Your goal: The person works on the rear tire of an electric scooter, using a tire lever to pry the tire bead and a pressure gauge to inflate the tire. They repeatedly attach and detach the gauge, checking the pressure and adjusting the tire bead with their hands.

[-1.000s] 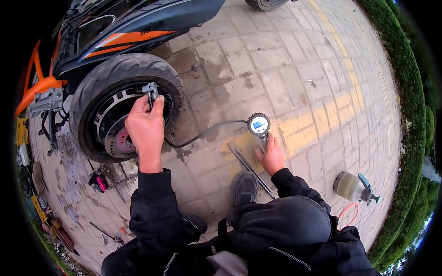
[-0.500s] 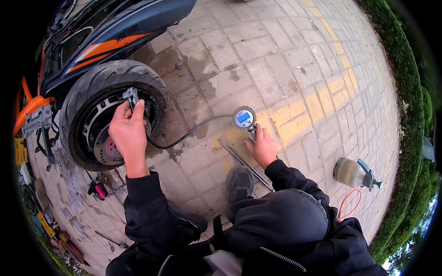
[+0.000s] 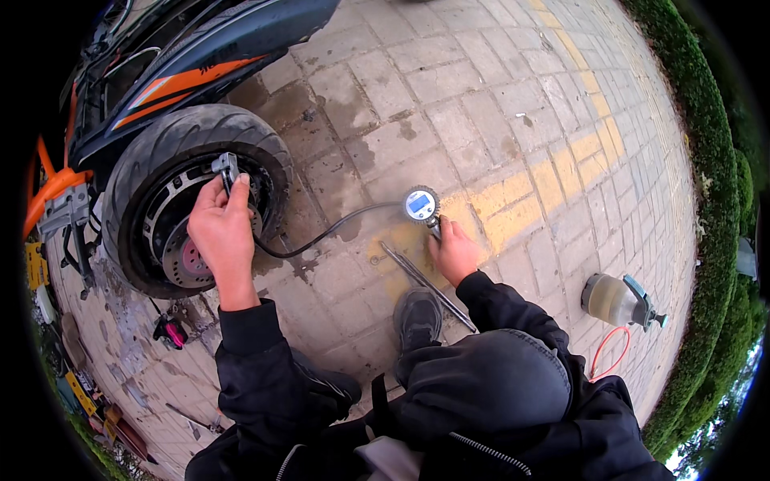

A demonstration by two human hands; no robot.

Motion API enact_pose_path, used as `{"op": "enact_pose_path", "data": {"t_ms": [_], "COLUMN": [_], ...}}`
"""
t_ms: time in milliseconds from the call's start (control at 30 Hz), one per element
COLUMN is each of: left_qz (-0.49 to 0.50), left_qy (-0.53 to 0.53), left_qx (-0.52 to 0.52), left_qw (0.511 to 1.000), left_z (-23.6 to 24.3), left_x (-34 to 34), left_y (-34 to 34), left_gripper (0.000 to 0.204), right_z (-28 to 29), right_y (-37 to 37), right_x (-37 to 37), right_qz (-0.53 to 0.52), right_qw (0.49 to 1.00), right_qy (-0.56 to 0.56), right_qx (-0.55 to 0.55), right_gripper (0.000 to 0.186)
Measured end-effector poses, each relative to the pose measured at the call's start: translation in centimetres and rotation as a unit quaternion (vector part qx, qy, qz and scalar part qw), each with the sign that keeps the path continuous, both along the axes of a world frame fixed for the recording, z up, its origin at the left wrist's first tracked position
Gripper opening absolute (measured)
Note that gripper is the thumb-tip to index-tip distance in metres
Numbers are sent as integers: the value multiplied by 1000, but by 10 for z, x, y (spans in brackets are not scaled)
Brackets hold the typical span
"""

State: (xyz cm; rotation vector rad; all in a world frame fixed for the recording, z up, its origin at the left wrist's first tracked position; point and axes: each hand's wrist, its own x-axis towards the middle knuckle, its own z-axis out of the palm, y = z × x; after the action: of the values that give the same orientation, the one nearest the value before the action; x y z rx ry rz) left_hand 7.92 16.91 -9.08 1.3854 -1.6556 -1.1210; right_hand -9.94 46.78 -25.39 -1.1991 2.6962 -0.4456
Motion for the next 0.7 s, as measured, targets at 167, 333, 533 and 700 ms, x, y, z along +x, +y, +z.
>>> {"op": "enact_pose_path", "data": {"t_ms": [167, 333, 533, 700], "left_qz": [3, 11, 0, -1], "left_qy": [-7, 8, -7, -9], "left_qx": [2, -5, 4, 11], "left_qw": [1000, 1000, 1000, 1000], "left_z": [1, 0, 2, -1], "left_x": [-2, -2, -2, 2], "left_y": [2, 1, 2, -2], "left_gripper": [33, 29, 33, 33], "right_z": [-11, 2, -1, 1], "right_y": [-2, -11, -13, -15], "right_x": [1, -1, -9, -14], "right_qz": [-23, 9, 12, 17], "right_qw": [998, 1000, 999, 998], "right_qy": [-30, 14, -32, -66], "right_qx": [40, 19, 11, 1], "right_gripper": [65, 76, 74, 76]}}
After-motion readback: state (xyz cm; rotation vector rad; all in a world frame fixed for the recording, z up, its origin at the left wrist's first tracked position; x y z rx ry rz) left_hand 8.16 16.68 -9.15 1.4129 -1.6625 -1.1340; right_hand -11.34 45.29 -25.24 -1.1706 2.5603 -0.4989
